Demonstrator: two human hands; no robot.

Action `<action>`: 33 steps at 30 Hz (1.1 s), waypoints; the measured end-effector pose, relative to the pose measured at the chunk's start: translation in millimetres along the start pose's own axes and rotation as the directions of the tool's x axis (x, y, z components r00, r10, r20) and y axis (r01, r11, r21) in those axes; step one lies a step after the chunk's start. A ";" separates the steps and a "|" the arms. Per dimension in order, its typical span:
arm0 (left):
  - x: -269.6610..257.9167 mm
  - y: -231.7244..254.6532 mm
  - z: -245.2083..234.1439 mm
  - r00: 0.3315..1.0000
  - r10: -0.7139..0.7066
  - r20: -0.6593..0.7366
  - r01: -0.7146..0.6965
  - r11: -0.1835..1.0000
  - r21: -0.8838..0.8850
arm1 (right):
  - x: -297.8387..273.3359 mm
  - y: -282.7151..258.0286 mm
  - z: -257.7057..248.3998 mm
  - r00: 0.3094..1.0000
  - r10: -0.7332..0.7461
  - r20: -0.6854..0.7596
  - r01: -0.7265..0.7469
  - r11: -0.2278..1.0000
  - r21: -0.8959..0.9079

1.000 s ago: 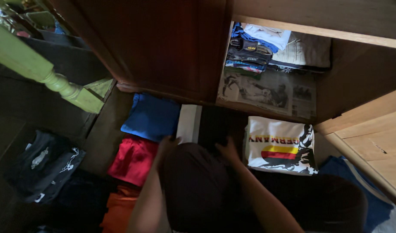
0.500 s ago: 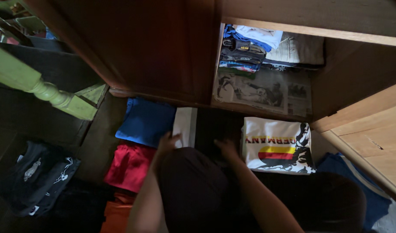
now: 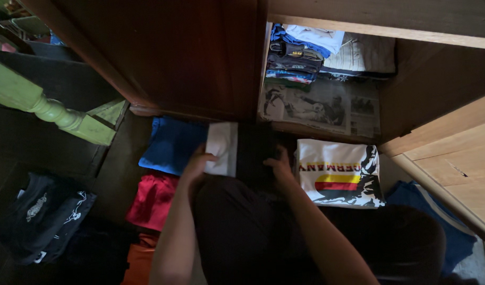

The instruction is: The person organizes folded clothes by picking up shirts and garments by hand and stacking them onto the shelves inside a wooden wardrobe.

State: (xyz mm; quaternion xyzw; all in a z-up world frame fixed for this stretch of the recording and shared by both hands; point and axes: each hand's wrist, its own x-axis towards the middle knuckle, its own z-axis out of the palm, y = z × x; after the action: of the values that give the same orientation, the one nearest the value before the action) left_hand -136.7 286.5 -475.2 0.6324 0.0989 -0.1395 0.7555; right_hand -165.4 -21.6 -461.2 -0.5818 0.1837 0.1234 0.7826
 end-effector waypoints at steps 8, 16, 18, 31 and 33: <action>-63.0 116.5 45.5 0.955 0.270 0.121 -0.287 0.944 0.164 | -71.4 -109.6 9.6 0.925 -0.302 0.231 0.341 0.928 -0.151; -68.6 148.9 81.7 0.920 0.311 0.237 -0.334 0.941 0.062 | -99.5 -161.6 -11.2 0.879 -0.375 0.295 0.427 0.894 -0.138; -73.1 158.3 96.4 0.933 0.298 0.202 -0.307 0.951 0.016 | -112.4 -173.9 -17.3 0.892 -0.359 0.274 0.405 0.905 -0.132; -134.1 235.2 172.3 0.913 0.314 0.261 -0.367 0.911 0.186 | -174.9 -247.6 -61.7 0.832 -0.477 0.283 0.517 0.852 -0.084; -137.6 250.6 184.5 0.942 0.239 0.237 -0.287 0.939 0.192 | -179.7 -261.2 -72.2 0.793 -0.529 0.302 0.584 0.802 -0.129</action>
State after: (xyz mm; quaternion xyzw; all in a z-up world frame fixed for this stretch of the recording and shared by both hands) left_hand -187.1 157.3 -164.4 0.7027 -0.0837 -0.1130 0.6975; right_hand -231.7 -163.4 -176.2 -0.6707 -0.1115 -0.0220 0.7330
